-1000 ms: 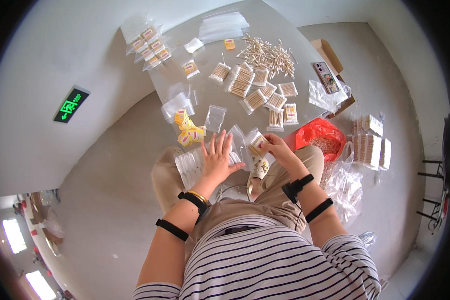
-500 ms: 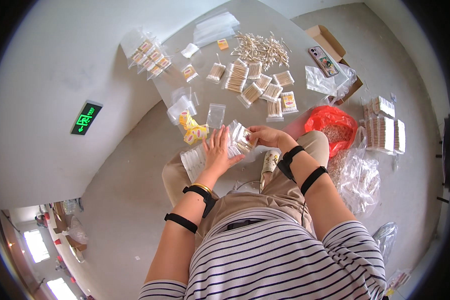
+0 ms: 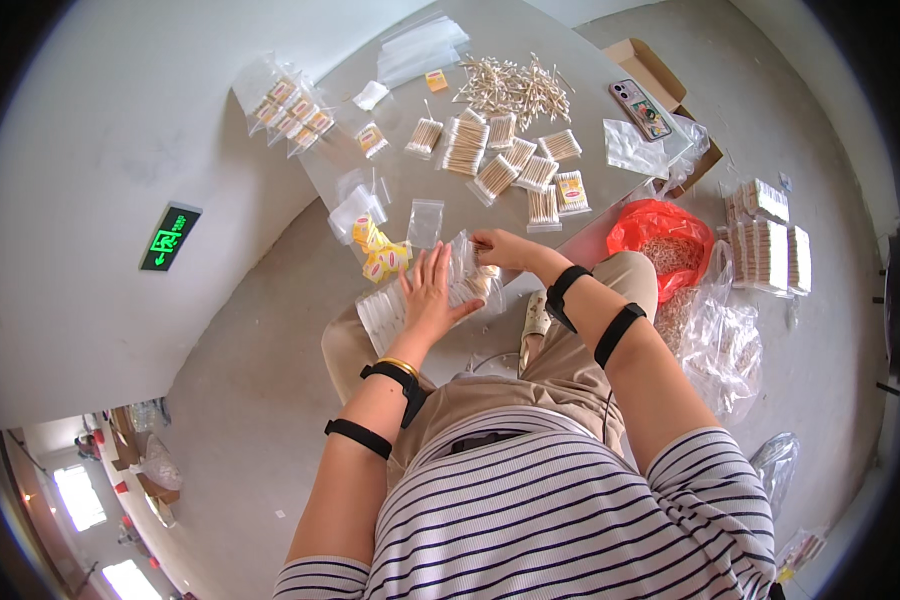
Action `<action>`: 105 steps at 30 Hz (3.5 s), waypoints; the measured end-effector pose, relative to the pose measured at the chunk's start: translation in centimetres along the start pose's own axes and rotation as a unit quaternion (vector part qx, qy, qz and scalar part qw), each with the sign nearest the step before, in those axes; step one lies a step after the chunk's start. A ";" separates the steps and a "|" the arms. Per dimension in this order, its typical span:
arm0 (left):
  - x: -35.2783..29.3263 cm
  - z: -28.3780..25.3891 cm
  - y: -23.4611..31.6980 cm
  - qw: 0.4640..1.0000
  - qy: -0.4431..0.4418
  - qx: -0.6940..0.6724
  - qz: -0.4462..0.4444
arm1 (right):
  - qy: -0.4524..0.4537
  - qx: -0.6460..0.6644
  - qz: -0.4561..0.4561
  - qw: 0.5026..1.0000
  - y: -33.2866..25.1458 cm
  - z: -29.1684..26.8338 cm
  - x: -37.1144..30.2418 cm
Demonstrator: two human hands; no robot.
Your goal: The person packs cotton swabs into small clear plastic bags, seals them, and stacks the finished packages on a table. They handle multiple swab bundles and plastic bags, arranging the sealed packs in neat rows.
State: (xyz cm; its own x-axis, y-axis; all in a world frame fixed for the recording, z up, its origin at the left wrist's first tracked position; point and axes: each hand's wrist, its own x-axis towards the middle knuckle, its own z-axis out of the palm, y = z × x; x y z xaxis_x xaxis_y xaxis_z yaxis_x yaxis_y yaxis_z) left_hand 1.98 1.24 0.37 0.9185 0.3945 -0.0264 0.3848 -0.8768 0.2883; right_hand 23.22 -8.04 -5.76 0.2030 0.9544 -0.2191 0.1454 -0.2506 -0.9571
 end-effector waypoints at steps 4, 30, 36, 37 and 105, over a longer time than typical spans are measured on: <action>-0.1 -0.1 0.0 1.000 -0.005 -0.012 0.000 | -0.007 -0.025 0.020 0.999 0.5 -0.3 0.2; 0.0 -0.2 -0.1 1.000 0.005 -0.012 0.010 | 0.102 -0.144 -0.002 0.984 -2.1 1.7 -4.2; 0.0 0.0 -0.2 1.000 0.010 -0.021 0.011 | 0.060 -0.210 -0.089 0.972 -1.1 2.1 -4.7; 0.0 -0.1 -0.2 1.000 0.010 -0.023 0.009 | 0.063 -0.234 -0.074 0.967 -1.4 2.2 -4.7; -0.7 -4.7 7.4 0.991 -0.121 0.022 -0.057 | 0.032 -0.402 -0.121 0.907 -2.4 3.2 -6.8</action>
State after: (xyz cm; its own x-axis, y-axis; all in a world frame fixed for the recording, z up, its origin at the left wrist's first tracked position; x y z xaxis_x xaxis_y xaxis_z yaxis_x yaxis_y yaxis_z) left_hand 3.75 -4.23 7.00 0.8617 0.4190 -0.2863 0.4861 -0.8434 0.2286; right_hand 18.36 -13.42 -2.56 0.1238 0.9922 0.0150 0.8468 -0.0977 -0.5229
